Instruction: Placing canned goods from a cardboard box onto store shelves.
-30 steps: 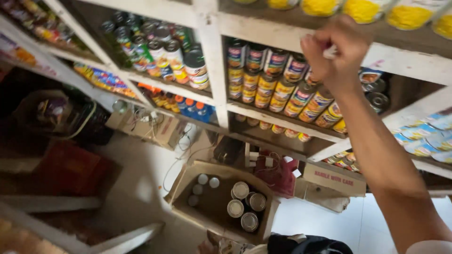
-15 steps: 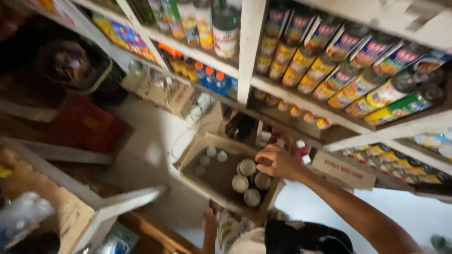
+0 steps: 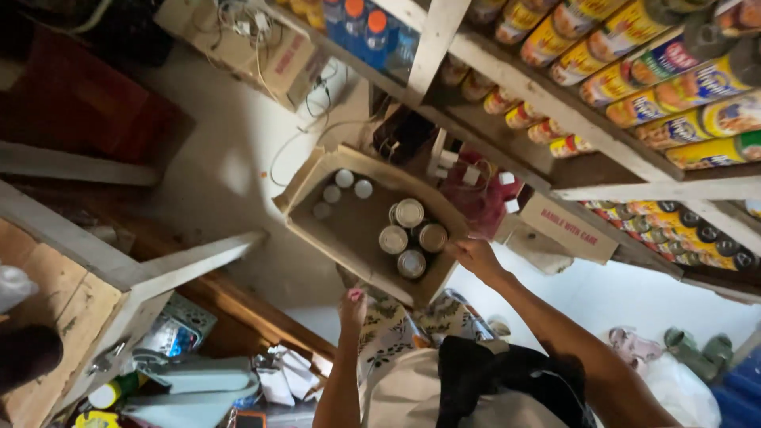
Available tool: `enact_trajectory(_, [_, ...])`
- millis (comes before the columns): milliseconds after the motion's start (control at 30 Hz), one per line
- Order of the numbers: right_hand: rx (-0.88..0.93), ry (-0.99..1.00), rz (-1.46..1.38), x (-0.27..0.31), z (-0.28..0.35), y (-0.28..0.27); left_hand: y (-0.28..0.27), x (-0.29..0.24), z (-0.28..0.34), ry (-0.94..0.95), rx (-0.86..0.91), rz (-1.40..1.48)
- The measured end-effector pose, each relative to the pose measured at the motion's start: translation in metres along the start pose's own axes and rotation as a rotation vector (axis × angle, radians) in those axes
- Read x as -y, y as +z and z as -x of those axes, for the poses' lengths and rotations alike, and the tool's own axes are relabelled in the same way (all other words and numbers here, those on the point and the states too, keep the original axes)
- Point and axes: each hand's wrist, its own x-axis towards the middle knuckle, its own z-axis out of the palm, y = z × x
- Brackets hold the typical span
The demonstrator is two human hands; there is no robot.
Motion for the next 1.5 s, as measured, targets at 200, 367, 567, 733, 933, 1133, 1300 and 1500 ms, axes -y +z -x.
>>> enact_trajectory(200, [0.139, 0.026, 0.214, -0.061, 0.003, 0.057, -0.013, -0.001, 0.023, -0.051, -0.072, 0.145])
enact_trajectory(367, [0.208, 0.074, 0.247, -0.053, 0.024, 0.051, -0.023, 0.021, 0.038, -0.039, -0.114, 0.167])
enact_trajectory(567, [0.172, 0.246, 0.108, -0.057, 0.026, 0.049, -0.022, 0.028, 0.049, -0.014, -0.115, 0.23])
enact_trajectory(733, [0.188, 0.211, 0.108, -0.066, 0.032, 0.053, -0.006, 0.03, 0.051, -0.045, -0.085, 0.079])
enact_trajectory(933, [0.313, 0.168, 0.242, -0.092, 0.036, 0.07, -0.031, -0.022, 0.069, -0.238, 0.194, -0.373])
enact_trajectory(1133, [0.837, 0.346, 0.605, -0.02, 0.07, 0.046, -0.053, -0.061, 0.093, -0.262, 0.343, -0.503])
enact_trajectory(1300, [0.955, 0.245, 0.597, -0.119, 0.091, 0.117, -0.028, -0.006, 0.078, 0.033, 0.309, -0.523])
enact_trajectory(1500, [0.705, 0.241, 0.325, -0.122, 0.103, 0.12, -0.082, -0.03, 0.07, 0.022, 0.572, -0.011])
